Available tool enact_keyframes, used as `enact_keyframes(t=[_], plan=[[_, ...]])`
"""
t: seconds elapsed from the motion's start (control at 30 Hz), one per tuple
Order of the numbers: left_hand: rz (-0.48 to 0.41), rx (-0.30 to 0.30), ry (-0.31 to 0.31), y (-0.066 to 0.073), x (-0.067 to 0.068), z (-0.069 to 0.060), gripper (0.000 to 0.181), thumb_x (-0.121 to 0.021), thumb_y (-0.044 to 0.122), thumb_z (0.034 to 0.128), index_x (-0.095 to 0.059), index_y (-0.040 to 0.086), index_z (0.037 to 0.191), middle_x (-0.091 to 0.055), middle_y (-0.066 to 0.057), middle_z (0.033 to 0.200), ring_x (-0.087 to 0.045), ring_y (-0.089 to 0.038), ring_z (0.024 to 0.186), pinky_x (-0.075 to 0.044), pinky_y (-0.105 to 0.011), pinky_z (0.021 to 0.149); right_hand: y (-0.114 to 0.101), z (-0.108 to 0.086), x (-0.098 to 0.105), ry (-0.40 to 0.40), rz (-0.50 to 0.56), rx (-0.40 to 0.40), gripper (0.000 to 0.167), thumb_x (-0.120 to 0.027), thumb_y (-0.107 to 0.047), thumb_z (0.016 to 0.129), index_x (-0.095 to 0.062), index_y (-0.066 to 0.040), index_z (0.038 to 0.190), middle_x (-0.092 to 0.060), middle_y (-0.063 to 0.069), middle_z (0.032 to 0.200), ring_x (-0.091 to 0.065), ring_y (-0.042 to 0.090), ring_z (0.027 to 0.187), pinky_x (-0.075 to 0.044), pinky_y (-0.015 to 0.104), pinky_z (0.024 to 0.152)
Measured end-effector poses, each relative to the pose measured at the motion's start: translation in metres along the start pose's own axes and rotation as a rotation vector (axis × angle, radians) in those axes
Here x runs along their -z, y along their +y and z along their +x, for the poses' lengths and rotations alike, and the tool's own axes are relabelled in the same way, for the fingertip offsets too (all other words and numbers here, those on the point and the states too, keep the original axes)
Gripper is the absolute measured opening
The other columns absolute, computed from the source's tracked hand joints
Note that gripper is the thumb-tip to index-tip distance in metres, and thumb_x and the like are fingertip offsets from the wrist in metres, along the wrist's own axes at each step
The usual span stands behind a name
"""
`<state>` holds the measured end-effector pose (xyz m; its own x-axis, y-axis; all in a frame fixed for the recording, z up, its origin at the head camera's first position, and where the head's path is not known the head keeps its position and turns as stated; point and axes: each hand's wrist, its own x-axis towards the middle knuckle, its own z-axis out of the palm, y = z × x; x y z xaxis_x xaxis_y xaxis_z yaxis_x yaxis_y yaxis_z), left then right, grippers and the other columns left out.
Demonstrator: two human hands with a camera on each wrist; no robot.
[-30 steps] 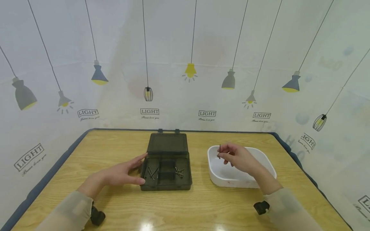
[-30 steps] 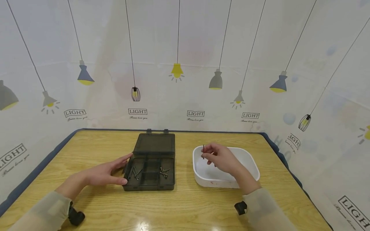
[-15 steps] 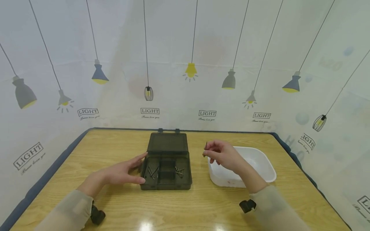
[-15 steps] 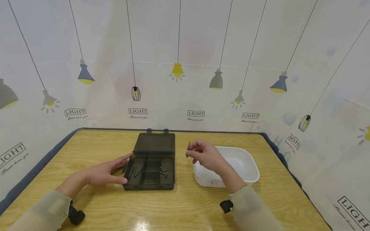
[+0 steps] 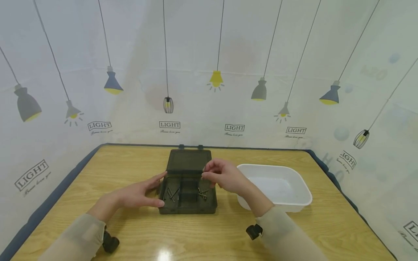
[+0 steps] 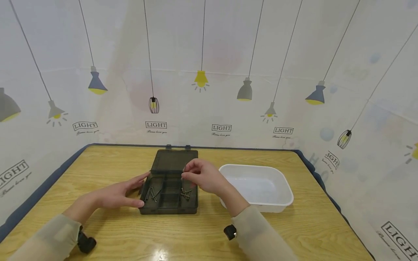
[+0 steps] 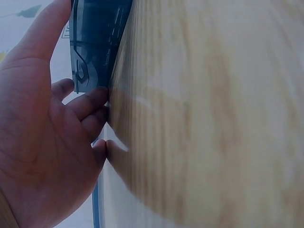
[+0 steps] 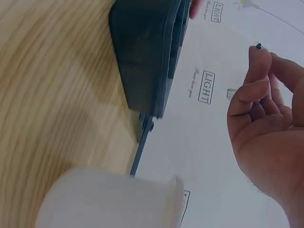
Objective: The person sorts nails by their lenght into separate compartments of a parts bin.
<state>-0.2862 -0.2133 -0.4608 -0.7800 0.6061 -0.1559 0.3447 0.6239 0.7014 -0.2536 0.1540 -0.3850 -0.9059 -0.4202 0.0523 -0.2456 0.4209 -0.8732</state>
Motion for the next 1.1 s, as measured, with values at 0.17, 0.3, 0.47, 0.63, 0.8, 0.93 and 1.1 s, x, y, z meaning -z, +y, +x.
enact_keyframes(t=[0.17, 0.3, 0.47, 0.63, 0.8, 0.93, 1.1], plan=[[0.002, 0.009, -0.002, 0.001, 0.001, 0.000, 0.113, -0.079, 0.059, 0.0972, -0.007, 0.031, 0.179, -0.027, -0.021, 0.181, -0.026, -0.045, 0.168, -0.019, -0.073, 0.132, -0.002, 0.010, -0.017, -0.017, 0.044, -0.005, 0.014, -0.068, -0.019, 0.111, -0.068, -0.007, 0.118, -0.082, 0.014, 0.111, -0.075, 0.029, 0.084, -0.064, 0.040, 0.074], [-0.001, 0.015, 0.002, 0.002, 0.001, 0.000, 0.113, -0.080, 0.060, 0.0965, -0.009, 0.031, 0.179, -0.029, -0.022, 0.180, -0.027, -0.045, 0.168, -0.020, -0.073, 0.132, -0.002, 0.018, -0.030, -0.020, 0.063, -0.015, 0.014, -0.068, -0.020, 0.111, -0.068, -0.007, 0.116, -0.083, 0.012, 0.107, -0.072, 0.017, 0.078, -0.067, 0.044, 0.079], [-0.021, 0.005, -0.009, 0.004, 0.002, -0.001, 0.112, -0.080, 0.057, 0.0976, -0.008, 0.029, 0.179, -0.028, -0.022, 0.180, -0.026, -0.045, 0.168, -0.021, -0.073, 0.132, -0.002, 0.027, -0.042, -0.036, 0.072, -0.014, 0.017, -0.069, -0.023, 0.110, -0.070, -0.008, 0.117, -0.083, 0.007, 0.103, -0.073, 0.015, 0.075, -0.067, 0.051, 0.084], [-0.040, -0.002, -0.024, 0.007, 0.003, -0.002, 0.112, -0.080, 0.055, 0.0988, -0.006, 0.029, 0.179, -0.027, -0.023, 0.181, -0.025, -0.047, 0.168, -0.022, -0.075, 0.130, 0.000, 0.035, -0.056, -0.037, 0.092, -0.024, 0.015, -0.070, -0.021, 0.110, -0.070, -0.007, 0.116, -0.083, 0.007, 0.101, -0.072, 0.015, 0.070, -0.066, 0.053, 0.085], [-0.039, -0.001, -0.028, 0.006, 0.003, -0.002, 0.111, -0.079, 0.055, 0.0991, -0.006, 0.030, 0.179, -0.027, -0.023, 0.181, -0.026, -0.046, 0.168, -0.024, -0.074, 0.130, -0.003, 0.037, -0.068, -0.035, 0.082, -0.050, 0.013, -0.070, -0.020, 0.109, -0.070, -0.009, 0.114, -0.083, 0.006, 0.098, -0.070, 0.014, 0.066, -0.066, 0.051, 0.083], [-0.024, 0.004, -0.022, 0.004, 0.002, -0.002, 0.110, -0.079, 0.056, 0.0987, -0.007, 0.031, 0.179, -0.029, -0.022, 0.180, -0.028, -0.045, 0.167, -0.025, -0.074, 0.130, -0.004, 0.037, -0.074, -0.051, 0.051, -0.060, 0.012, -0.071, -0.023, 0.109, -0.071, -0.012, 0.114, -0.083, 0.005, 0.098, -0.070, 0.016, 0.065, -0.065, 0.046, 0.081], [-0.016, 0.008, -0.014, 0.006, 0.002, -0.003, 0.110, -0.079, 0.057, 0.0987, -0.008, 0.031, 0.179, -0.030, -0.023, 0.179, -0.028, -0.047, 0.167, -0.025, -0.075, 0.129, -0.004, 0.038, -0.080, -0.052, 0.013, -0.050, 0.011, -0.071, -0.024, 0.109, -0.071, -0.014, 0.113, -0.083, 0.009, 0.099, -0.069, 0.019, 0.062, -0.064, 0.048, 0.080]])
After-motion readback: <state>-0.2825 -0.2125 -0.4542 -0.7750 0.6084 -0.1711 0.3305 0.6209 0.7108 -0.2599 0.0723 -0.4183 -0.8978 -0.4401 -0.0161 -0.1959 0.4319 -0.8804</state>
